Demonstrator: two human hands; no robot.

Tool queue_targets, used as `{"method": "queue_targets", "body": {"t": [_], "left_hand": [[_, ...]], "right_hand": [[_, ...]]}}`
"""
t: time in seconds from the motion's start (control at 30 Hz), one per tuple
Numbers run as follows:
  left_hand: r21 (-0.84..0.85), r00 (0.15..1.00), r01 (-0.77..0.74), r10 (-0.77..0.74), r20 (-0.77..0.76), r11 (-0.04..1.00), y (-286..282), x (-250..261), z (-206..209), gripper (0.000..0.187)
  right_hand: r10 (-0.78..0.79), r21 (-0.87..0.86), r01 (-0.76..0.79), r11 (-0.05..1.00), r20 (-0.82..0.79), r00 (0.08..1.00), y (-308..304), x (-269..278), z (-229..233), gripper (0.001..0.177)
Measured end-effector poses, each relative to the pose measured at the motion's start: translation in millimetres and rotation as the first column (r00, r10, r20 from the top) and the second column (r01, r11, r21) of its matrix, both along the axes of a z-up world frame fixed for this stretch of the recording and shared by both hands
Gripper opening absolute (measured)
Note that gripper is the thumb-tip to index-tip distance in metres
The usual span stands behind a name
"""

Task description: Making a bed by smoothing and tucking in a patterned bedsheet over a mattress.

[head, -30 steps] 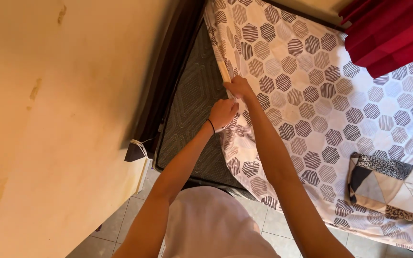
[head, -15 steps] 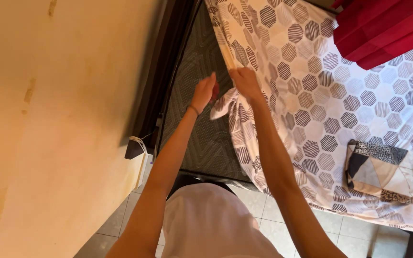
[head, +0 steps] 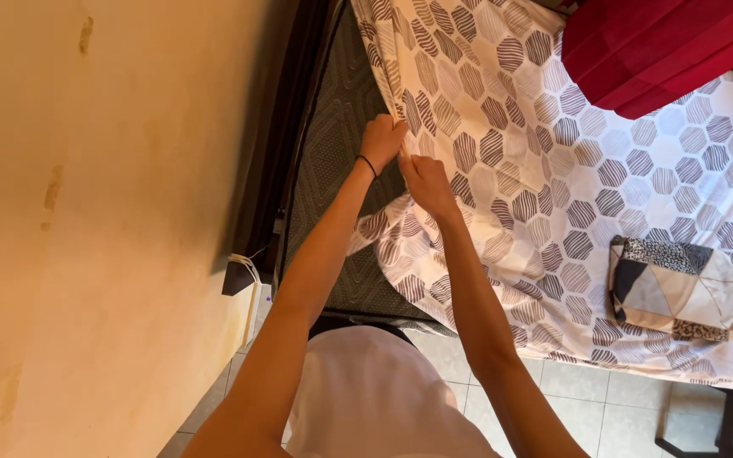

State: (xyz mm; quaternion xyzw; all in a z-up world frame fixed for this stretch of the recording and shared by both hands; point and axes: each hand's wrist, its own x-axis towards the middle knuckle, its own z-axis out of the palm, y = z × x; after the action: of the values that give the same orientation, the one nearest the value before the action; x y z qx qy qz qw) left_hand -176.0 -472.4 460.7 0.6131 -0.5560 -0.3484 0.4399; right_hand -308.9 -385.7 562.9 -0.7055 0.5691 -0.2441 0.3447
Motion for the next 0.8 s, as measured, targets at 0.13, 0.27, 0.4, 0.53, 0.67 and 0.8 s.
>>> {"method": "queue_targets", "body": {"t": [0.13,0.27,0.4,0.53,0.67,0.8], "left_hand": [[0.017,0.999,0.031,-0.031,0.015,0.999,16.9,0.0,23.6,0.038],[0.046,0.999,0.05,-0.051,0.021,0.998,25.8,1.3,23.1,0.037],[-0.002,0.998,0.041,-0.041,0.038,0.999,30.0,1.0,17.1,0.036],[0.012,0.997,0.065,-0.066,0.029,0.998,41.5,-3.8,27.8,0.036],[-0.024,0.995,0.1,-0.1,0.026,0.995,47.5,-12.7,25.1,0.036],[-0.002,0.992,0.122,-0.122,0.038,0.992,55.6,-14.8,15.8,0.037]], "right_hand": [[0.005,0.015,-0.005,1.0,0.007,1.0,13.1,-1.4,5.8,0.05],[0.001,0.07,-0.003,0.998,0.022,1.0,21.1,0.9,10.7,0.051],[0.006,0.094,-0.008,0.996,0.019,1.0,27.6,0.8,14.1,0.051],[-0.028,0.109,0.024,0.994,0.039,0.999,40.5,-5.8,15.8,0.051],[-0.071,0.114,0.064,0.991,0.061,0.996,50.7,-12.5,16.7,0.051],[-0.087,0.122,0.079,0.989,0.068,0.994,61.8,-12.9,18.6,0.051]]}}
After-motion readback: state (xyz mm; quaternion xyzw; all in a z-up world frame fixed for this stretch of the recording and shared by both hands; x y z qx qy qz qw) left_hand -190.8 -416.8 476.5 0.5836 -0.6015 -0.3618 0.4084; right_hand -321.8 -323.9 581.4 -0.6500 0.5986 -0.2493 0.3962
